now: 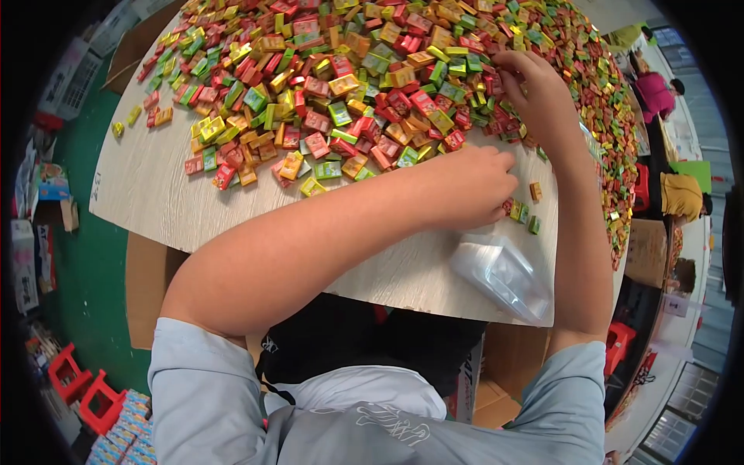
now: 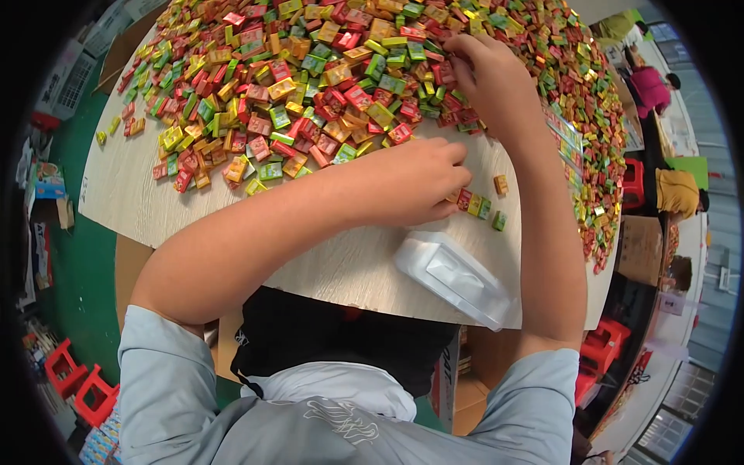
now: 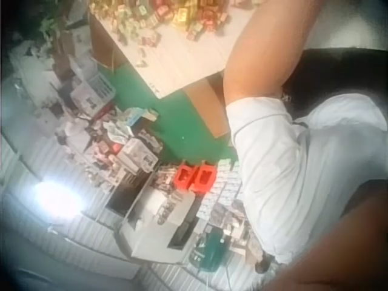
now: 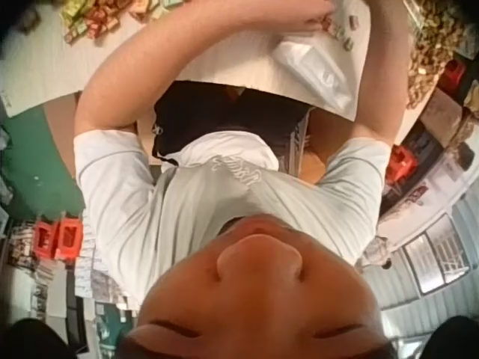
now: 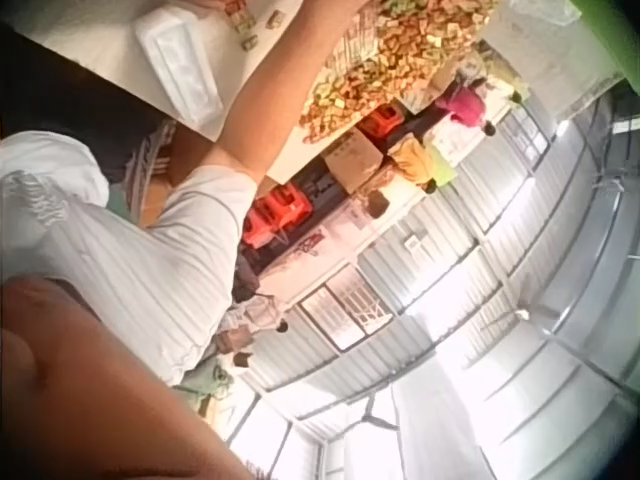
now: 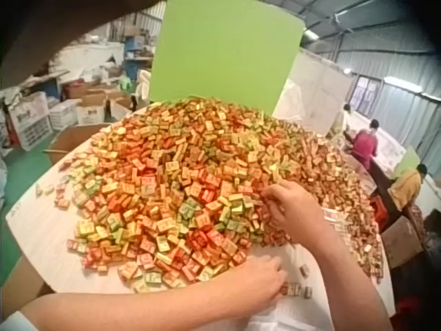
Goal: Sorting and packing small colorful toy tiles into plastic cases on a workbench.
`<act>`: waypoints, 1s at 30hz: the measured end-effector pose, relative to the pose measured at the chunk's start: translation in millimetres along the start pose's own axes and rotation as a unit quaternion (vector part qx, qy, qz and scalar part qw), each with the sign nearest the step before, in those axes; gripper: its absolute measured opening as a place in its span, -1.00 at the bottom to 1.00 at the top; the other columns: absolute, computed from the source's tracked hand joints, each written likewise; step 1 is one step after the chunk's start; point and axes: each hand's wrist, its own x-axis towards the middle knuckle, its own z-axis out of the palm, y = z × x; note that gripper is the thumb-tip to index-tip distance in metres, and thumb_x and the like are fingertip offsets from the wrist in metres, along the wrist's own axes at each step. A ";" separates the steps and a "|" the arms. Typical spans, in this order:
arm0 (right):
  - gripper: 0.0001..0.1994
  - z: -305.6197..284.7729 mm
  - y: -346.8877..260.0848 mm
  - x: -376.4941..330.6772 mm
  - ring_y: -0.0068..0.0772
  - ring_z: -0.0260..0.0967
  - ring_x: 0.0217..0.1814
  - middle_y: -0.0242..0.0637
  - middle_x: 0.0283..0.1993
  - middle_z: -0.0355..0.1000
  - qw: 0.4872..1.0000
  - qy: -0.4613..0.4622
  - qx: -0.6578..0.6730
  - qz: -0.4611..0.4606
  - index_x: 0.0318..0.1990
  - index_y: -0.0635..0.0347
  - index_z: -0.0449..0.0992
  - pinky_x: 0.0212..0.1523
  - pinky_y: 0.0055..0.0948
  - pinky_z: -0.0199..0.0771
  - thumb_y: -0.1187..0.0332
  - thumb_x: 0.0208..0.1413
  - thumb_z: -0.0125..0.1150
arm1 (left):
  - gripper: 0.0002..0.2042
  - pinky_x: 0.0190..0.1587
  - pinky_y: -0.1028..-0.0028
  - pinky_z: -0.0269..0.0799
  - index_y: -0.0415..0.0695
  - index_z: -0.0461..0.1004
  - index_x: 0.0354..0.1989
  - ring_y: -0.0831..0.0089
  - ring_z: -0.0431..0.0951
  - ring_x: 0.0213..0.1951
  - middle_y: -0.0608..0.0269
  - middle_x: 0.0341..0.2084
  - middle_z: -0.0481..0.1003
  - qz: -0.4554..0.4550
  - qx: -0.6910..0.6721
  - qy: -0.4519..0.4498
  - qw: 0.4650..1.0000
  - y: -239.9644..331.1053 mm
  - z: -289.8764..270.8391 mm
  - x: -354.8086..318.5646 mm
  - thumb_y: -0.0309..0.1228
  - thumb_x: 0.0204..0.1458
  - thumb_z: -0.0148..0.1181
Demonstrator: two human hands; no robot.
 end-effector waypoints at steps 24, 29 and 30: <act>-0.64 -69.9 7.9 -159.6 -0.34 0.50 -0.03 -0.29 -0.05 0.53 0.912 -0.186 0.351 0.096 0.01 0.19 0.58 -0.04 -0.36 0.53 0.74 0.08 0.25 | -0.69 0.05 0.16 0.52 -0.22 0.57 0.06 0.02 0.55 -0.03 0.01 -0.12 0.48 -0.086 -0.061 -0.112 0.988 10.5 -22.9 9.0 -0.38 0.19 0.34; -0.60 -67.2 12.1 -163.6 -0.15 0.49 0.03 -0.22 -0.04 0.54 0.929 -0.176 0.322 0.051 0.01 0.21 0.58 0.07 -0.25 0.51 0.77 0.01 0.20 | -0.67 0.03 0.18 0.53 -0.19 0.56 0.08 0.05 0.55 -0.04 0.03 -0.13 0.46 -0.087 -0.054 -0.098 0.990 14.0 -20.3 10.8 -0.39 0.18 0.37; -0.59 -69.5 13.1 -162.3 -0.10 0.48 0.06 -0.20 -0.03 0.53 0.922 -0.205 0.324 0.053 0.01 0.21 0.58 0.10 -0.21 0.49 0.77 0.00 0.18 | -0.67 0.03 0.18 0.53 -0.19 0.56 0.08 0.05 0.55 -0.04 0.03 -0.13 0.46 -0.086 -0.056 -0.106 0.989 14.6 -19.7 12.5 -0.39 0.18 0.37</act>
